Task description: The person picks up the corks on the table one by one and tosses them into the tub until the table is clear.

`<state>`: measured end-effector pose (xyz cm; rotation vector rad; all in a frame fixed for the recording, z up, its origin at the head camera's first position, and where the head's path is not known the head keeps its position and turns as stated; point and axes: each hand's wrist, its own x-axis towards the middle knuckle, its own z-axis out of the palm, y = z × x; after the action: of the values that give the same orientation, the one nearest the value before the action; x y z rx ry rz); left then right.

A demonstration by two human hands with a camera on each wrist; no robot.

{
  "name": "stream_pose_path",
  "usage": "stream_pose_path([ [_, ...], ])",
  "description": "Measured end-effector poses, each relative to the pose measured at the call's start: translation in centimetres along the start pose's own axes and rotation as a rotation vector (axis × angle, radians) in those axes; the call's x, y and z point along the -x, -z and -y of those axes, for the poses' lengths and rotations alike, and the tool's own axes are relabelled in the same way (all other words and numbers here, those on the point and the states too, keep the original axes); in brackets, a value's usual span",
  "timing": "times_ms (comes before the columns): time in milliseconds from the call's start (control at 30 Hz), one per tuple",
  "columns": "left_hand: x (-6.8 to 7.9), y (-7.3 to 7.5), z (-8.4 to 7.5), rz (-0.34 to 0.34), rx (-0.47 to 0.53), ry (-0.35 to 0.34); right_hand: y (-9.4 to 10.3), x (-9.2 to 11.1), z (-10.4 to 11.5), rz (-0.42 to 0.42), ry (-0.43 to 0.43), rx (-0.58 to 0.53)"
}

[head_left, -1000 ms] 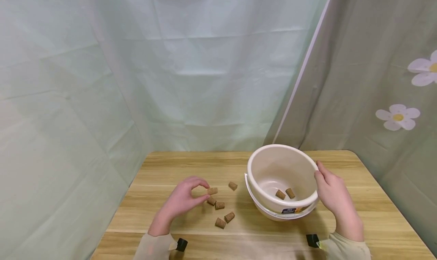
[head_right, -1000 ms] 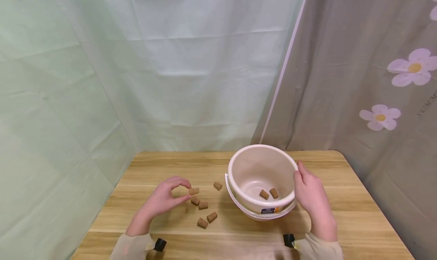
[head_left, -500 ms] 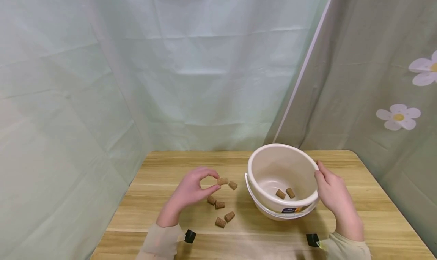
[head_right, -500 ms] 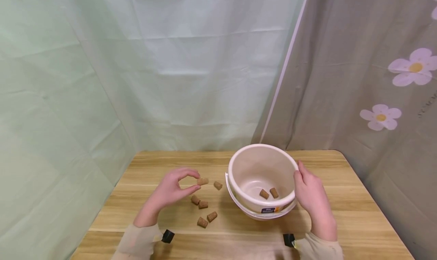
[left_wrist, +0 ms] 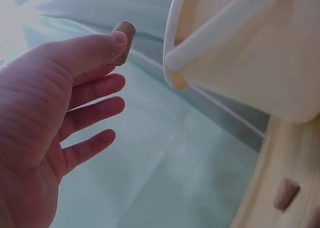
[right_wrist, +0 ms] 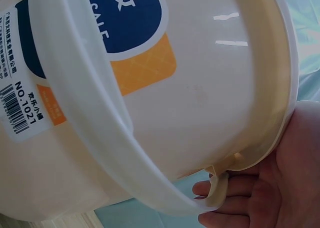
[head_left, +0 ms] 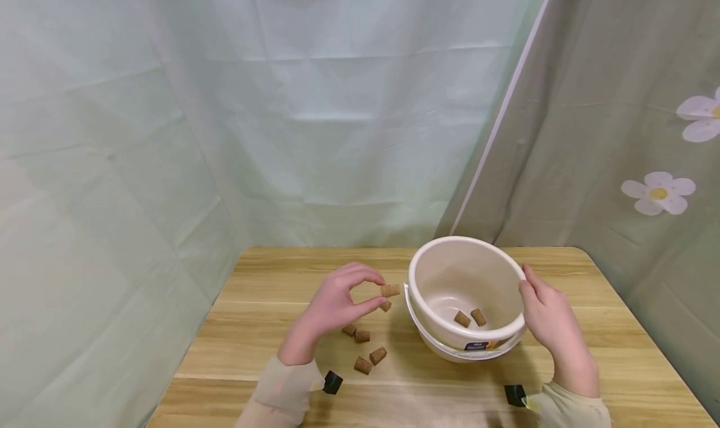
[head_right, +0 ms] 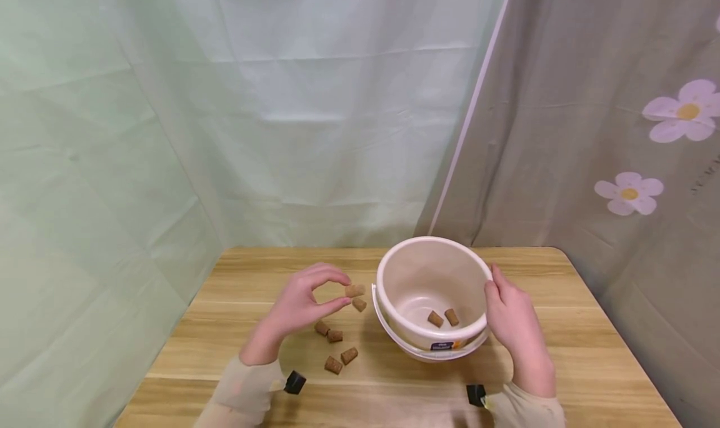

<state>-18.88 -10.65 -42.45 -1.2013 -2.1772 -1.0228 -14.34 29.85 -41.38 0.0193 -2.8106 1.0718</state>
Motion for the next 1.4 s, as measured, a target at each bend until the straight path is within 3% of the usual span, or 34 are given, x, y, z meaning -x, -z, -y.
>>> stream_pose_path([
  [300,-1.9,-1.2,-1.5,-0.058,0.044,-0.095,-0.1,0.0,0.0,-0.011,0.010,0.004],
  [767,-4.3,-3.1,-3.3,-0.050,-0.025,-0.096,-0.2,-0.2,-0.1,-0.007,0.003,0.011],
  [1000,-5.3,-4.3,-3.5,-0.008,-0.082,-0.075,-0.3,-0.2,0.0,-0.004,-0.001,0.012],
  [1400,-8.5,-5.9,-4.3,0.111,-0.157,-0.002,-0.2,-0.2,-0.1,-0.001,0.006,0.012],
])
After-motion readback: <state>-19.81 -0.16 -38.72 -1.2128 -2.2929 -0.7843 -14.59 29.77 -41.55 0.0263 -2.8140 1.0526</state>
